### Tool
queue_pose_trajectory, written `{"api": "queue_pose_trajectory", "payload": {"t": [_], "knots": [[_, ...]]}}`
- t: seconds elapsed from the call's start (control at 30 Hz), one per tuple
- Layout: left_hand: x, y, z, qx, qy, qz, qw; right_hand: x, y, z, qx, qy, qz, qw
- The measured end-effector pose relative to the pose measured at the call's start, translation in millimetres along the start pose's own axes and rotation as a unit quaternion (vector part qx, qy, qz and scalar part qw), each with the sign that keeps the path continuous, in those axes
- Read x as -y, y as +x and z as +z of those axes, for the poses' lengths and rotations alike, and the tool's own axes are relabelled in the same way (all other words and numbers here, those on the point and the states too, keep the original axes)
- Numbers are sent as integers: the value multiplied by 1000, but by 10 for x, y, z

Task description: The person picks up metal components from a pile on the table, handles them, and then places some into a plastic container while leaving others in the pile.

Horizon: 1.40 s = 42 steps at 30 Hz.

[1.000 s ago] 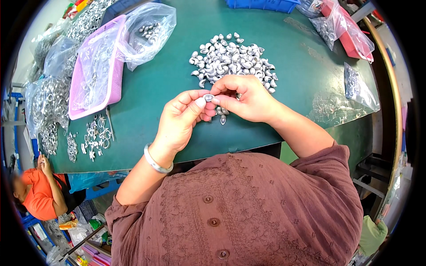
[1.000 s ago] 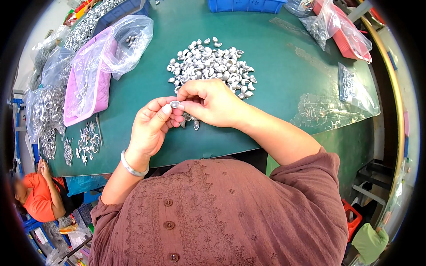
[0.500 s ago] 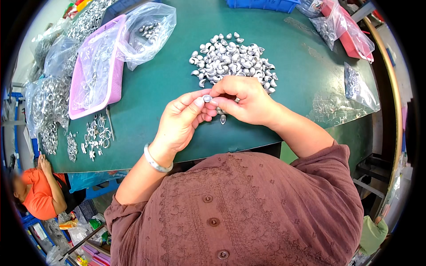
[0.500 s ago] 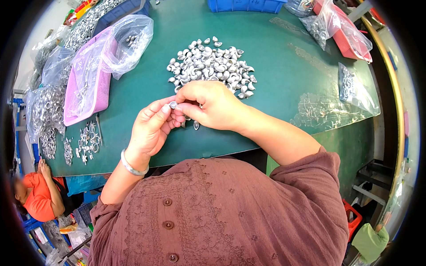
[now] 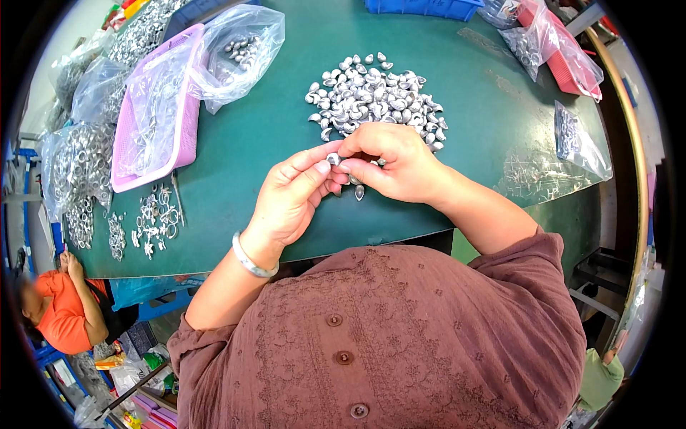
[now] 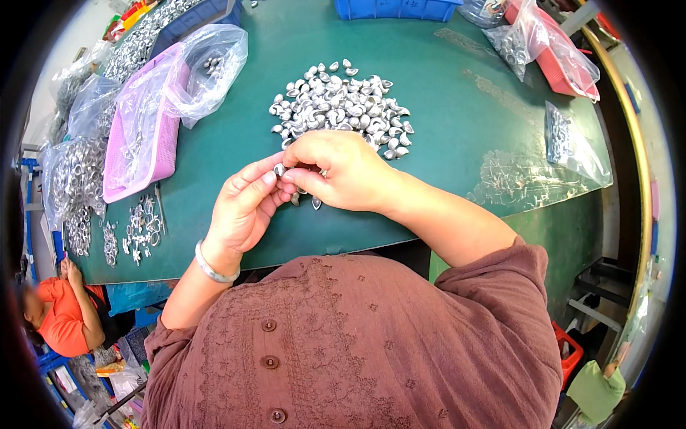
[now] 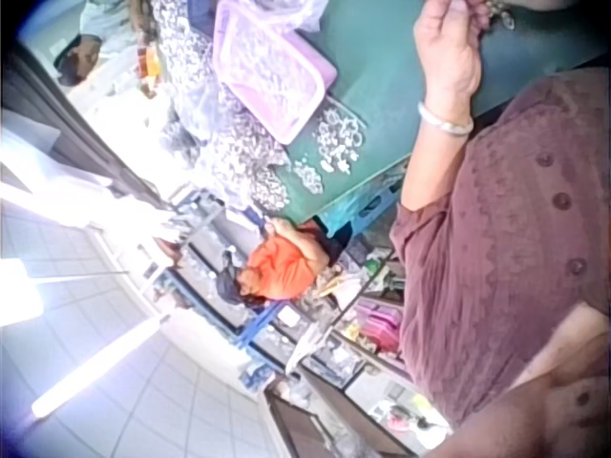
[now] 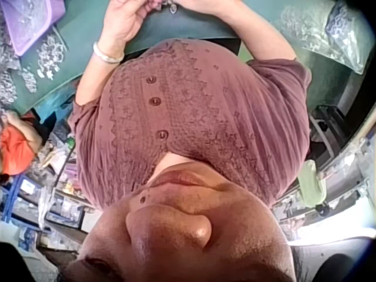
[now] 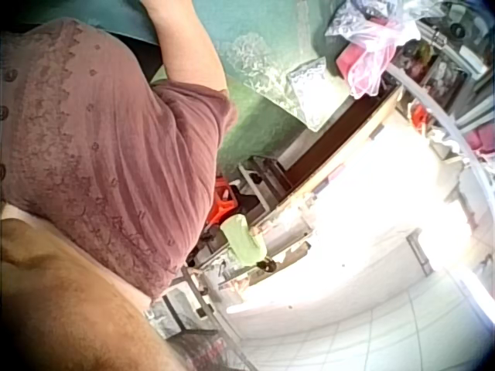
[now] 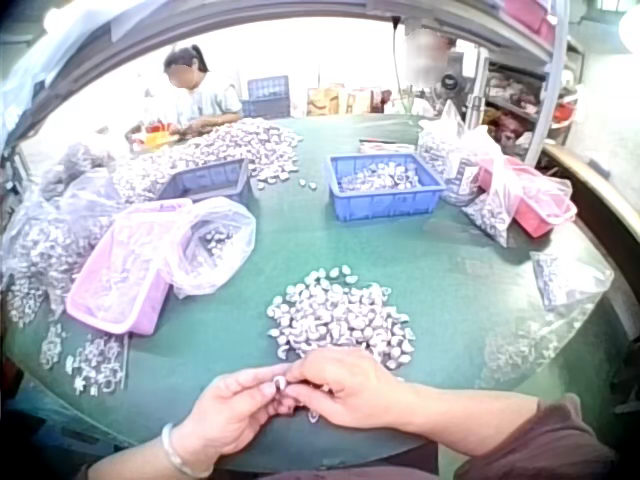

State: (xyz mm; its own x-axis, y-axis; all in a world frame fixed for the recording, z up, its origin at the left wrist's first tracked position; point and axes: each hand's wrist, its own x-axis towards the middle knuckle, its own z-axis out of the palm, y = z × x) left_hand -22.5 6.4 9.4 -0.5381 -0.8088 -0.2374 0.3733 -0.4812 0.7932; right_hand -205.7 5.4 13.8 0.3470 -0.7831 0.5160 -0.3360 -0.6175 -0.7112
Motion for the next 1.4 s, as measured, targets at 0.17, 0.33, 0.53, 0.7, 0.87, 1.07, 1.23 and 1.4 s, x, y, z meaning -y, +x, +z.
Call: {"api": "queue_pose_trajectory", "payload": {"t": [0.17, 0.33, 0.53, 0.7, 0.87, 1.07, 1.23, 1.4], "knots": [[14, 24, -17, -11, -21, -19, 1000, -6, 0, 6, 3, -6, -6, 1000], [14, 29, -6, -16, -29, -14, 999, -9, -5, 7, 3, -7, -4, 1000], [36, 16, 12, -37, -14, 24, 999, 3, -2, -5, 10, 15, 11, 1000], [62, 8, -18, -22, -25, 47, 998, 14, 3, -4, 8, 15, 5, 1000], [67, -1, -15, -19, -11, 73, 997, 18, 10, -12, 7, 15, 2, 1000], [58, -19, -20, -17, 45, 106, 993, 0, 8, -3, 6, 23, -11, 1000], [46, -25, 35, -38, 101, 137, 985, -3, 14, -19, 11, 19, -18, 1000], [50, -17, 12, -37, 96, 130, 986, -6, 6, -20, 18, 18, -10, 1000]]}}
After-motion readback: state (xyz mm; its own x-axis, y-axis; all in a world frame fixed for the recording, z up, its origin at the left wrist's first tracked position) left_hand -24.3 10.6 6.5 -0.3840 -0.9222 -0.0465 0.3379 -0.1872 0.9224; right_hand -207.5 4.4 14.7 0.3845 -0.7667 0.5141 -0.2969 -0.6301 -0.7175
